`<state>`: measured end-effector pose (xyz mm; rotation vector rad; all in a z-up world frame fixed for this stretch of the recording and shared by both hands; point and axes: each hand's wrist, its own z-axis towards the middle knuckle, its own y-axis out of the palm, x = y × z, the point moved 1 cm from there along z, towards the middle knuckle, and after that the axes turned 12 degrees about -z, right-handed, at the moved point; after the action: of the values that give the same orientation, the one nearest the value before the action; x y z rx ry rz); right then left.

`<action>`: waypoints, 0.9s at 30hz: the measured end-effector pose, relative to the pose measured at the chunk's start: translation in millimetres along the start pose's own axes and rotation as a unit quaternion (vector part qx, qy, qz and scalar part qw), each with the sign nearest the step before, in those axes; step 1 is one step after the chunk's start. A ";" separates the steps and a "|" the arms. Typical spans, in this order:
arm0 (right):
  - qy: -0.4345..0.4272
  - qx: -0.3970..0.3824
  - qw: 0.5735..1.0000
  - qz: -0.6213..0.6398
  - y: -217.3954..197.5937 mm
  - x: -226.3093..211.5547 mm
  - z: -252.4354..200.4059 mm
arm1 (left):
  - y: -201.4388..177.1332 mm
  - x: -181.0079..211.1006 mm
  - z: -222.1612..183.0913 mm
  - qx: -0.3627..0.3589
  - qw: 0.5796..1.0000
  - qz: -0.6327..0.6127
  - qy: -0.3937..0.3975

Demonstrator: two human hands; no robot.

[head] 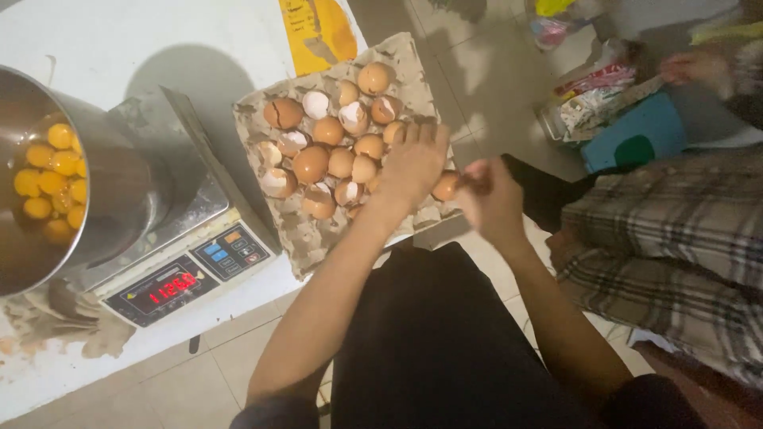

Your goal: Cracking a large quantity of eggs into a metal bowl on a digital scale in a bakery setting.

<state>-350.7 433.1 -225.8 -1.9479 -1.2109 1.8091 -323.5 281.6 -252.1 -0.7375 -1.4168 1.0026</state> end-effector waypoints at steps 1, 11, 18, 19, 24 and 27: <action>0.000 0.000 1.000 -0.004 -5.7 3.0 1.0 | -22.1 3.4 -0.7 0.001 1.000 -0.004 0.000; -0.204 0.052 0.947 -0.243 6.1 -37.4 -7.9 | -121.2 -3.5 -26.8 0.085 0.870 -0.485 0.022; 0.076 -0.024 0.997 -0.002 -21.6 -32.0 13.4 | -140.4 -13.2 -123.4 0.139 0.492 -0.836 -0.199; 0.077 -0.031 0.997 -0.006 -23.4 -20.6 11.9 | -150.3 -9.2 -140.4 0.143 0.488 -0.836 -0.204; 0.107 -0.047 0.938 0.326 -30.0 -53.8 -8.9 | -179.0 -2.8 -220.0 0.089 0.642 -0.708 -0.282; 0.024 -0.061 0.950 0.304 -6.2 -49.0 -13.7 | -194.8 -16.3 -266.6 0.131 0.668 -0.663 -0.311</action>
<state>-336.1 408.7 -183.3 -2.6320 -0.7624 1.9584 -35.1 223.8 -101.1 0.9620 -1.7720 0.1817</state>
